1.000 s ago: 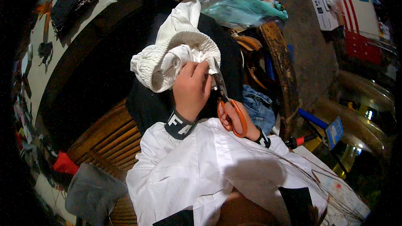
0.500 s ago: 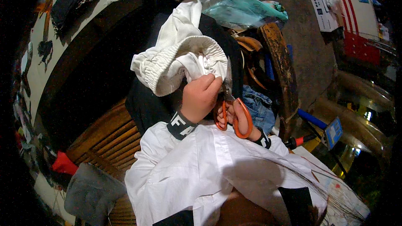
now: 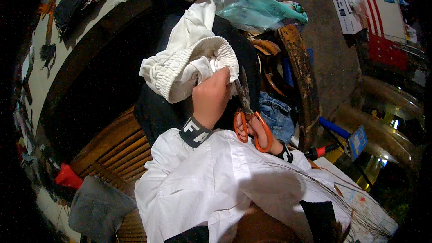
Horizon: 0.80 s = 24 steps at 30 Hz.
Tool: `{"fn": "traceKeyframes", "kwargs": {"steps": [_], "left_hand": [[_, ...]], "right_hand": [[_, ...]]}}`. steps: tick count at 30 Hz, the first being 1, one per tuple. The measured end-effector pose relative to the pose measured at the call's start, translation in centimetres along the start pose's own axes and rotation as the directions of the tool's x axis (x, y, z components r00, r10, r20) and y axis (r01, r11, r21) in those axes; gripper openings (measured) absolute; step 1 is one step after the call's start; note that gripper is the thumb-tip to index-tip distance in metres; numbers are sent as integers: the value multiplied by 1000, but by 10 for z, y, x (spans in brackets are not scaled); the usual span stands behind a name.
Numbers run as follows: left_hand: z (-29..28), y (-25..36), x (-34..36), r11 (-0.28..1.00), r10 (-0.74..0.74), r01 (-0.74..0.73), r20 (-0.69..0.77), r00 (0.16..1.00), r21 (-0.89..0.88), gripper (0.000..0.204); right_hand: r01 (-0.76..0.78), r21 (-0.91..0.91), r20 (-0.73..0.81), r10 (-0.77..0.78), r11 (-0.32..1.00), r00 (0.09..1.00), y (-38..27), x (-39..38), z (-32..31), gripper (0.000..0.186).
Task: The person uses a small blade to cut a white fabric item, then switches to scissors to trim the edges. The person holds the fabric with one hand while cutting with the other, working on a cluttered table.
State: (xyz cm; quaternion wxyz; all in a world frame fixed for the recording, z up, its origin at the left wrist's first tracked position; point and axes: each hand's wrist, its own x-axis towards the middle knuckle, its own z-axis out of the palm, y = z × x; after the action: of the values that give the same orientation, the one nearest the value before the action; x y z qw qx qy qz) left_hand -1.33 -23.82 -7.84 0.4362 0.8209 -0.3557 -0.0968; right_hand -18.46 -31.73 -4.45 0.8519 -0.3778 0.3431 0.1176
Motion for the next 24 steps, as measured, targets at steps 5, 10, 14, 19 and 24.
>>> {"fn": "traceKeyframes", "kwargs": {"steps": [5, 10, 14, 19, 24], "left_hand": [[7, -4, 3, 996, -87, 86, 23, 996, 28, 31], [9, -8, -4, 1000, 10, -11, 16, 1000, 18, 32], [4, -4, -8, 987, 142, -136, 72, 987, -84, 33], [3, -6, -8, 973, 216, -210, 53, 975, -93, 30], [12, -10, -7, 982, 185, -182, 58, 981, -42, 23]], "right_hand": [[-72, -77, -17, 71, 994, 997, 9, 5, -8, 33], [-13, -50, -6, 13, 999, 1000, -2, 6, -2, 36], [-20, 75, -102, 28, 997, 994, 0, 12, -3, 37], [-25, -34, -116, 21, 999, 993, -7, 14, -4, 37], [-35, 40, -36, 37, 999, 999, -6, 11, -8, 41]]}}
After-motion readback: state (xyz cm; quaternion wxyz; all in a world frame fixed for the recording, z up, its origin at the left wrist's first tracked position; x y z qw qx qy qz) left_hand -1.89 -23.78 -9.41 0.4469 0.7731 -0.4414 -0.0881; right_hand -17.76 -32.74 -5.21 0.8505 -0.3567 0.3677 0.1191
